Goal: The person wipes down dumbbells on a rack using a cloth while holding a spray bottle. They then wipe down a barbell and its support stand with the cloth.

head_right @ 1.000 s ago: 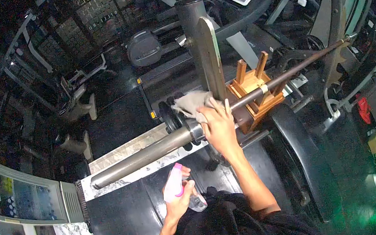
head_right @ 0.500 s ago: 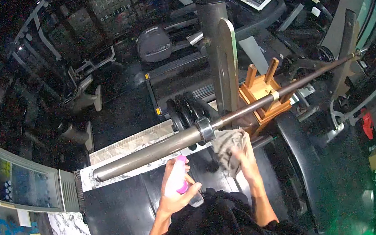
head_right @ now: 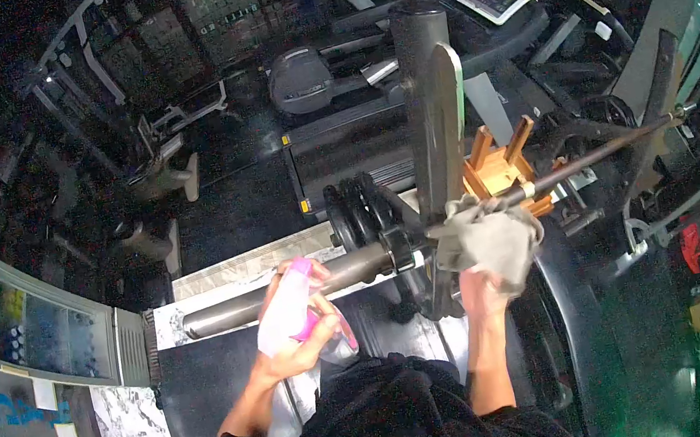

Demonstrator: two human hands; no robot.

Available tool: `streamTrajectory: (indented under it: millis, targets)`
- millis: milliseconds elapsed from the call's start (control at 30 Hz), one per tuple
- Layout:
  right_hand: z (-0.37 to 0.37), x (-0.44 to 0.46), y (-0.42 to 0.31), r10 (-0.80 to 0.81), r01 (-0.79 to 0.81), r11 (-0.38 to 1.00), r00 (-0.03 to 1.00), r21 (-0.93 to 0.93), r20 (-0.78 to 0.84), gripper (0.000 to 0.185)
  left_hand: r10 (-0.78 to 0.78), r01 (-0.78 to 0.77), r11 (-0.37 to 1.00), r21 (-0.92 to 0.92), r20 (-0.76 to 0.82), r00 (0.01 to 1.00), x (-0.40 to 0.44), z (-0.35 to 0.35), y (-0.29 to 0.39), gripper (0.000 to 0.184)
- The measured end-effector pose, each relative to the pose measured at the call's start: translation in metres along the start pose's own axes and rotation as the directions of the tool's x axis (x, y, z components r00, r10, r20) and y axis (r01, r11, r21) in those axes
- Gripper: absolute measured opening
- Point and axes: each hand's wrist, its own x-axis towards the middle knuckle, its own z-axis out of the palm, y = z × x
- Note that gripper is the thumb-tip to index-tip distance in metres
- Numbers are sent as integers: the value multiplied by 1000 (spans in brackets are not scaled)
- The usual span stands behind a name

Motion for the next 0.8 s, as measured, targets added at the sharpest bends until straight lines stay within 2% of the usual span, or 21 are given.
streamTrajectory:
  millis: [33,100,133,167,233,300,333,367,433,467,500,600,667,700,733,800]
  targets:
    - [2,-3,-5,236,-227,965,970,134,-56,56,-31,31,1000,-3,-5,999,6,-4,8,38]
    - [11,-1,-1,338,-297,927,927,229,-164,52,103,-104,992,73,20,995,18,-19,8,50]
    - [13,2,3,303,-291,874,953,390,32,55,99,-99,995,6,-6,995,24,-24,10,52]
    - [18,1,1,329,-314,867,944,386,28,60,113,-113,990,-83,-3,994,32,-28,15,54]
    - [24,3,6,383,-326,836,923,441,-43,68,118,-113,986,-120,36,992,49,-40,15,51]
    - [28,4,4,383,-376,856,922,354,54,80,129,-118,983,-137,73,989,69,-46,18,50]
    - [21,0,7,459,-424,824,888,375,-6,91,139,-124,981,-150,100,985,78,-47,18,48]
    - [23,2,9,434,-404,861,900,308,-34,99,138,-118,979,-167,112,984,87,-50,15,48]
    - [35,2,6,475,-442,812,880,381,9,98,131,-103,988,-117,264,956,109,-56,9,43]
    - [42,3,3,514,-471,790,858,392,-6,95,135,-104,986,-130,259,957,118,-55,7,40]
    - [42,2,5,512,-479,788,859,388,19,91,38,-6,994,-111,287,957,124,-56,8,35]
    - [59,2,3,514,-459,789,858,408,-28,88,37,-29,999,-32,307,951,142,-55,-8,30]
    - [61,-3,2,474,-381,814,872,438,-121,85,4,-2,1000,-6,355,935,148,-52,-8,37]
    - [57,-8,2,457,-371,822,883,432,-110,85,-22,20,1000,10,385,923,150,-51,-8,40]
    - [53,-10,1,434,-340,849,886,405,-165,85,113,-127,992,9,389,914,152,-49,-18,47]
    - [40,-16,-3,391,-287,888,883,358,-260,87,124,-129,992,-16,415,901,153,-47,-26,40]
